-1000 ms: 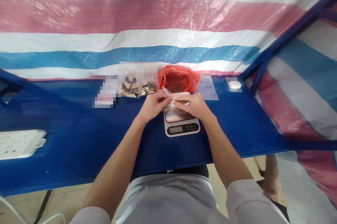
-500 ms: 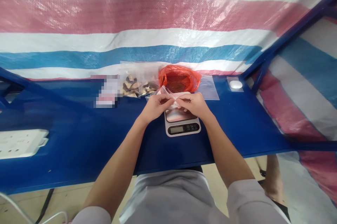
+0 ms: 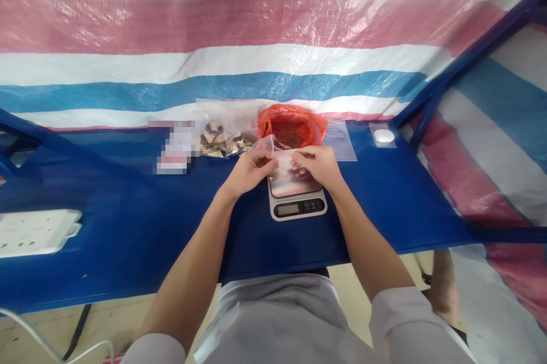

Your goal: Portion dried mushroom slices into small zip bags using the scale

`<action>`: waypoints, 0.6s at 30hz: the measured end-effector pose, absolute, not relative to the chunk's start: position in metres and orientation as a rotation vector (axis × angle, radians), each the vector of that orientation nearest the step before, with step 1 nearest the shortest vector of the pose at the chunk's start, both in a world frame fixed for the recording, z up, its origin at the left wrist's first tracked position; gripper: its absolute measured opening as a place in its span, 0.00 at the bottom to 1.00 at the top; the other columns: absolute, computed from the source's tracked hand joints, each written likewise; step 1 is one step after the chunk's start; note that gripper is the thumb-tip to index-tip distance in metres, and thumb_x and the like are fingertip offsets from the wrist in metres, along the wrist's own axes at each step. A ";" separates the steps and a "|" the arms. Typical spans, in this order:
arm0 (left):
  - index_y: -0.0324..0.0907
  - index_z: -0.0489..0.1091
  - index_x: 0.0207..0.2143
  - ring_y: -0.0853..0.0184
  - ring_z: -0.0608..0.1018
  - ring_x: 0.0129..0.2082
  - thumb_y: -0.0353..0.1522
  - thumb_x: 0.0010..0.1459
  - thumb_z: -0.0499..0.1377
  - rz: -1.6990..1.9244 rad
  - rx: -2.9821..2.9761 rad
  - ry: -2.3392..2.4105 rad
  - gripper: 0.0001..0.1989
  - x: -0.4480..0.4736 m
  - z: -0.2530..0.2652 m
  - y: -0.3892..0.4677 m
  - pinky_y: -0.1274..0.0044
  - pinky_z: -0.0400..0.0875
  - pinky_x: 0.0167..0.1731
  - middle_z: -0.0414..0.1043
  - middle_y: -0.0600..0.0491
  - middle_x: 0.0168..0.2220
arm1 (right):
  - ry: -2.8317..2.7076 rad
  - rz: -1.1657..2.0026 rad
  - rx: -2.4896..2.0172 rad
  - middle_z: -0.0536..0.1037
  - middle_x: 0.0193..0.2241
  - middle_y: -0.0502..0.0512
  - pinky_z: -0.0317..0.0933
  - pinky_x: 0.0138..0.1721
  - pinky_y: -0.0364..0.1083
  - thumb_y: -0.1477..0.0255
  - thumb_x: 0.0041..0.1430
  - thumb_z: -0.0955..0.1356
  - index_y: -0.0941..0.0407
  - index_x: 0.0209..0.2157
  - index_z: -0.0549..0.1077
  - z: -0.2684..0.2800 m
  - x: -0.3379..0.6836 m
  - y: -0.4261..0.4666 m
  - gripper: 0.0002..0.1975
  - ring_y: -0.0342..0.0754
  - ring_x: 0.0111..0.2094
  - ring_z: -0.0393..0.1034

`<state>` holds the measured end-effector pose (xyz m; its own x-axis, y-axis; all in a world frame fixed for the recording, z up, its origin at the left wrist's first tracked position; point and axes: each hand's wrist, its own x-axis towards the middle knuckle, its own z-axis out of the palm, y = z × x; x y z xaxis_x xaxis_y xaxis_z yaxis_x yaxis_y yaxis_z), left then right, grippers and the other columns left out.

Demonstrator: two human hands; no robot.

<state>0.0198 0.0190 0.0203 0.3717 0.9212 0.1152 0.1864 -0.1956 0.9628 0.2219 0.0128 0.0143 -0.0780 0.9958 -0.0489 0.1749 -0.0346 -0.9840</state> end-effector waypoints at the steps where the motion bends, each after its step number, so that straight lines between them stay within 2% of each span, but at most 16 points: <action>1: 0.38 0.72 0.27 0.71 0.70 0.25 0.41 0.54 0.63 0.938 1.642 1.018 0.14 0.020 0.021 0.019 0.77 0.65 0.29 0.70 0.54 0.25 | -1.373 1.210 -1.331 0.81 0.25 0.55 0.71 0.20 0.42 0.62 0.53 0.73 0.58 0.35 0.81 0.013 0.222 0.013 0.14 0.46 0.22 0.76; 6: 0.38 0.71 0.26 0.71 0.69 0.25 0.39 0.54 0.62 0.991 1.676 1.106 0.12 0.020 0.022 0.018 0.77 0.65 0.29 0.70 0.55 0.24 | -1.474 1.088 -1.296 0.82 0.26 0.55 0.72 0.22 0.44 0.59 0.54 0.72 0.57 0.37 0.81 0.014 0.223 0.010 0.16 0.50 0.25 0.78; 14: 0.39 0.73 0.29 0.67 0.74 0.27 0.40 0.56 0.61 0.961 1.682 1.071 0.13 0.024 0.020 0.020 0.75 0.69 0.30 0.74 0.51 0.27 | -1.774 0.793 -1.261 0.83 0.28 0.54 0.71 0.37 0.46 0.62 0.58 0.72 0.54 0.37 0.82 0.026 0.216 0.012 0.11 0.49 0.31 0.79; 18: 0.39 0.72 0.27 0.69 0.71 0.25 0.39 0.56 0.60 0.963 1.734 1.074 0.12 0.025 0.024 0.021 0.77 0.66 0.28 0.72 0.53 0.25 | -1.831 0.766 -1.237 0.84 0.32 0.53 0.69 0.35 0.44 0.67 0.59 0.70 0.54 0.35 0.82 0.036 0.215 0.023 0.09 0.48 0.32 0.78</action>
